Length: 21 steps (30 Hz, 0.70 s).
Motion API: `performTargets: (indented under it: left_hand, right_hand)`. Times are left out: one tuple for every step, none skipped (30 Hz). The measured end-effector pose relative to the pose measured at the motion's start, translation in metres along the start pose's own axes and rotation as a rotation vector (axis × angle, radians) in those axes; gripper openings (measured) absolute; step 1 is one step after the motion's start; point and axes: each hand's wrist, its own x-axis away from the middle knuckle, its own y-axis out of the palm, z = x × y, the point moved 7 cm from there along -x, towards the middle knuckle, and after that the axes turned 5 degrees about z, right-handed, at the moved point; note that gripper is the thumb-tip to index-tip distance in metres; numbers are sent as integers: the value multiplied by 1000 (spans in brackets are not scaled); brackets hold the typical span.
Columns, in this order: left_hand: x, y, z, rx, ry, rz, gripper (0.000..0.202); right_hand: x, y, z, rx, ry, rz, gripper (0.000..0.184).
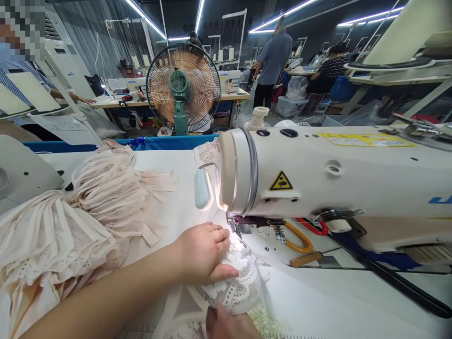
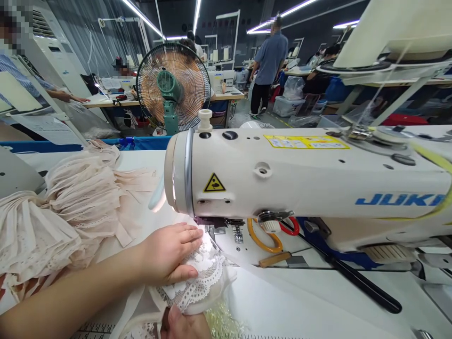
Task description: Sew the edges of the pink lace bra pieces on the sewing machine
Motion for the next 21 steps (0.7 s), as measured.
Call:
performTargets:
  left_hand:
    - [0, 1, -1, -8, 2, 8, 63]
    - [1, 2, -3, -16, 1, 16, 64]
    - [1, 3, -4, -22, -1, 20, 64]
    - [1, 4, -5, -26, -3, 23, 64]
    - [1, 5, -5, -31, -3, 24, 64]
    - [2, 5, -5, -36, -3, 24, 64]
    - [2, 6, -5, -41, -4, 20, 64]
    - [2, 7, -5, -48, -7, 15, 64]
    - [2, 7, -5, -57, -13, 11, 64]
    - [2, 8, -5, -67, -22, 5, 64]
    - [1, 8, -5, -77, -31, -2, 65]
    - [1, 8, -5, -87, -41, -8, 64]
    - [0, 8, -5, -96, -49, -13, 64]
    - [-1, 7, -4, -104, -56, -19, 63]
    - [-1, 7, -3, -111, -63, -25, 63]
    - [-2, 6, -3, -116, -73, -30, 62]
    - [-3, 6, -2, -121, -84, -35, 62]
    - [-3, 5, -2, -126, -96, -39, 62]
    - [-3, 5, -2, -131, -111, -44, 62]
    - [-3, 4, -2, -138, -124, -50, 63]
    - [-3, 4, -3, -145, -135, -57, 63]
  right_hand:
    - [0, 2, 1, 53, -83, 6, 24]
    - [0, 4, 2, 102, -159, 18, 26]
    - [1, 6, 2, 149, -229, 31, 28]
    - [1, 6, 1, 192, -288, 46, 30]
    - [2, 6, 0, 233, -338, 60, 33]
    - [3, 6, -2, 273, -376, 71, 34]
    - [4, 6, -4, 313, -402, 77, 36]
    - [5, 6, -6, 351, -425, 83, 37]
    - [5, 6, -8, 385, -440, 88, 38]
    - [5, 6, -10, 415, -448, 90, 39]
    - [5, 6, -12, 440, -454, 91, 41]
    - [4, 7, -13, 462, -459, 90, 43]
    - [4, 9, -14, 481, -465, 85, 45]
    - [4, 11, -14, 501, -470, 78, 46]
    - [3, 13, -13, 523, -475, 72, 48]
    - [3, 15, -13, 546, -486, 62, 49]
    - [3, 17, -12, 570, -496, 53, 50]
    - [4, 19, -10, 592, -506, 42, 51]
    - [4, 20, -9, 609, -517, 37, 51]
    - [4, 21, -7, 621, -525, 35, 51]
    - [4, 22, -6, 627, -530, 36, 51]
